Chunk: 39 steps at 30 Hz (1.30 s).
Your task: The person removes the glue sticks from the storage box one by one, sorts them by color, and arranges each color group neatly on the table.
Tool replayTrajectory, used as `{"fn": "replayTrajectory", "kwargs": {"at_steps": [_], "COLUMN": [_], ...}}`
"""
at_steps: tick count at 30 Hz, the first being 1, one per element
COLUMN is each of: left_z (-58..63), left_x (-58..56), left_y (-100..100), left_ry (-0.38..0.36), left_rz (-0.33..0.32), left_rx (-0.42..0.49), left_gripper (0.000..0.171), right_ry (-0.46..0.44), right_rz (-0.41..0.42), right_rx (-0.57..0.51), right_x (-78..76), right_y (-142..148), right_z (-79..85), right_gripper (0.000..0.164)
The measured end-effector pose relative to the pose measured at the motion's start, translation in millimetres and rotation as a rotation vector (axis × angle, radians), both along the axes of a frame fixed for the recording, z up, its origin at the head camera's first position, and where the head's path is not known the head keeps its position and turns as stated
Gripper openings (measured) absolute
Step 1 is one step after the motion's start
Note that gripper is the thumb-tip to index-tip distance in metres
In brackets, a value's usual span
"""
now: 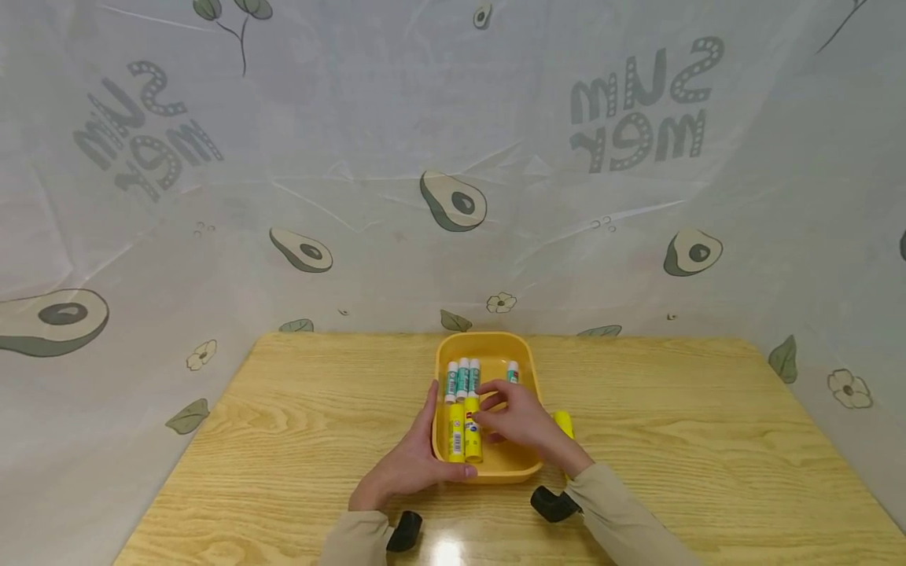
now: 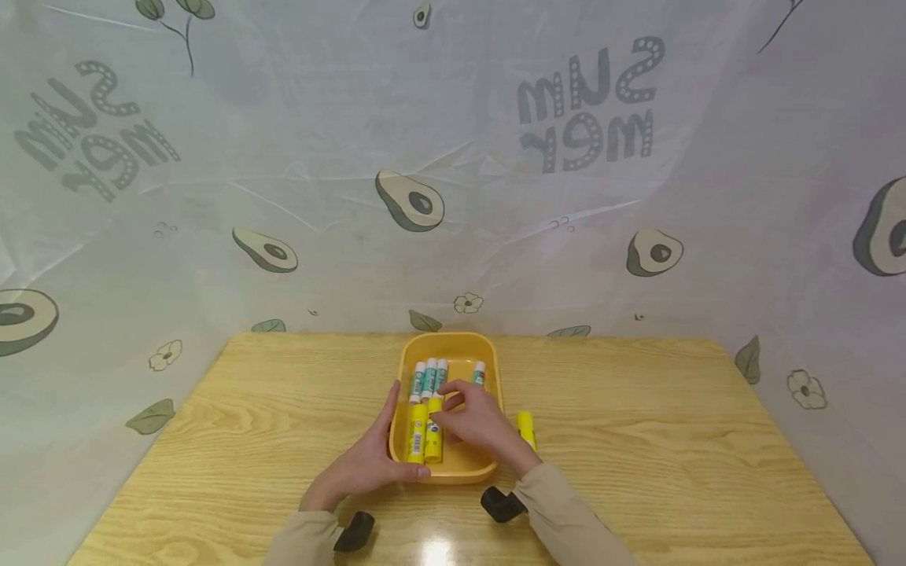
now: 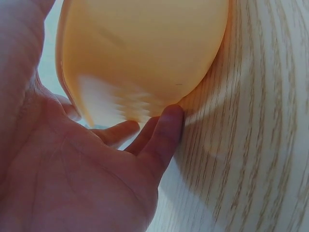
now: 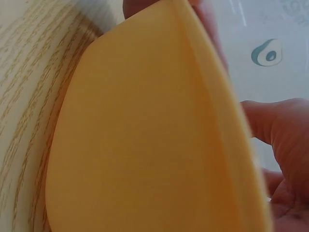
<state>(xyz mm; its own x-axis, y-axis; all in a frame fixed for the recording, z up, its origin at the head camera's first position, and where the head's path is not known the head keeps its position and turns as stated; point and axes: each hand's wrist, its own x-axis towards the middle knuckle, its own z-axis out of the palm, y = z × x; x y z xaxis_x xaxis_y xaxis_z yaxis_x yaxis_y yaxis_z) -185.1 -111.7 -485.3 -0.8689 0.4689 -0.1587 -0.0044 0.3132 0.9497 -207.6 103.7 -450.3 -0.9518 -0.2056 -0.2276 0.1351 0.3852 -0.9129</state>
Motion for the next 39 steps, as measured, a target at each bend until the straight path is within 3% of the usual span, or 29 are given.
{"fn": "replayTrajectory", "kwargs": {"at_steps": [18,39], "left_z": [-0.9,0.0], "left_x": [-0.8,-0.7], "left_y": [-1,0], "left_ry": [0.013,0.013], "left_rz": [-0.023,-0.017], "left_rx": [0.019,0.000], "left_gripper": [0.134,0.133], "right_ry": [0.003,0.001], "right_rz": [0.001,0.033], "right_rx": [0.161,0.194], "right_x": [-9.6,-10.9], "right_y": [-11,-10], "right_z": [-12.3,-15.2], "right_gripper": [0.053,0.035]}}
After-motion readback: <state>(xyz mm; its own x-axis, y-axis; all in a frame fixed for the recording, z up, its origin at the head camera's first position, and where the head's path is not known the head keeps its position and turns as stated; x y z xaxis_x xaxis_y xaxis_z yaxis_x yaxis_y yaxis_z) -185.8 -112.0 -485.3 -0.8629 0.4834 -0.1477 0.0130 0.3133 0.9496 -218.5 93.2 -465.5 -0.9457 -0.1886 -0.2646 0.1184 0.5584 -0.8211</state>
